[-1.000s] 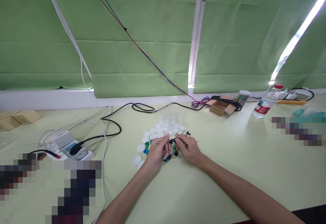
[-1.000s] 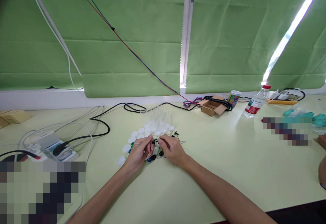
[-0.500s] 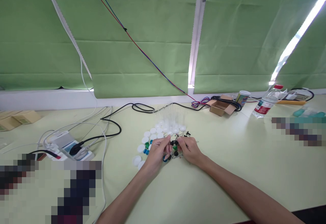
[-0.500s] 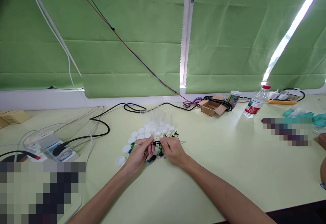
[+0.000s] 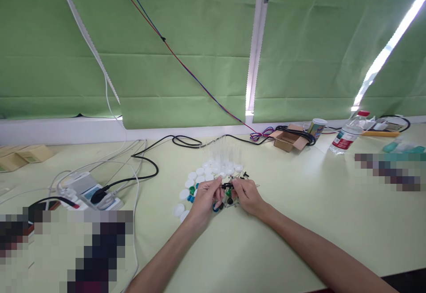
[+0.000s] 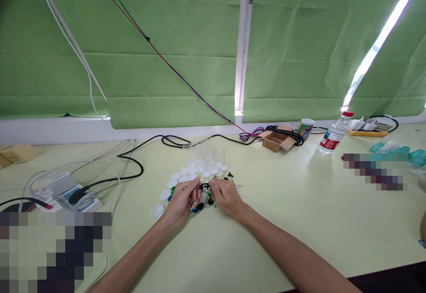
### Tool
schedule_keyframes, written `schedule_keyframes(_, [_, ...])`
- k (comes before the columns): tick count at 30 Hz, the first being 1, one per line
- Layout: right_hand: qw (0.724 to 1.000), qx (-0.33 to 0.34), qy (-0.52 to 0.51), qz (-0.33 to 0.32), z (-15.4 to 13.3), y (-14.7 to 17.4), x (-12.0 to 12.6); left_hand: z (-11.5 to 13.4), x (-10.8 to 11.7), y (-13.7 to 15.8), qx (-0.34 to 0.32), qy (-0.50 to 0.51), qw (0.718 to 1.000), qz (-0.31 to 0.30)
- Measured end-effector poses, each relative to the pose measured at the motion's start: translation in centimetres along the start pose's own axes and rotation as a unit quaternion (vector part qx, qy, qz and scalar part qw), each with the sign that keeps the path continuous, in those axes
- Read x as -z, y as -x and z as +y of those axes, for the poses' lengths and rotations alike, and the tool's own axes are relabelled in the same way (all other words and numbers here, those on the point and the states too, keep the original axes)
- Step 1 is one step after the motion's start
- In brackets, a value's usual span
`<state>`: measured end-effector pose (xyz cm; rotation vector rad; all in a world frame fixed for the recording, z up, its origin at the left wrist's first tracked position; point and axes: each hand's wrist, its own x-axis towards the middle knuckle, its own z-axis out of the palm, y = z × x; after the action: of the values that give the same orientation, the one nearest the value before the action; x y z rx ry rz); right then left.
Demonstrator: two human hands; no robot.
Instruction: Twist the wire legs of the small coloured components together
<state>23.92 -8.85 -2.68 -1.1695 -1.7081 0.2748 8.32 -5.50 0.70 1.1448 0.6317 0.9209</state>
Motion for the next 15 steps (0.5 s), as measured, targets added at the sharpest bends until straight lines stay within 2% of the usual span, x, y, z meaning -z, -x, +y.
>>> schedule_keyframes(5, [1.0,-0.018,-0.019,-0.017,-0.09,0.06,0.09,0.05,0.0,-0.02,-0.002,-0.001,1.0,0.003])
schedule_keyframes(15, [0.999,-0.018,-0.039,-0.006,-0.43,0.08,0.1,0.15,-0.03,-0.05,-0.006,0.02,1.0,0.017])
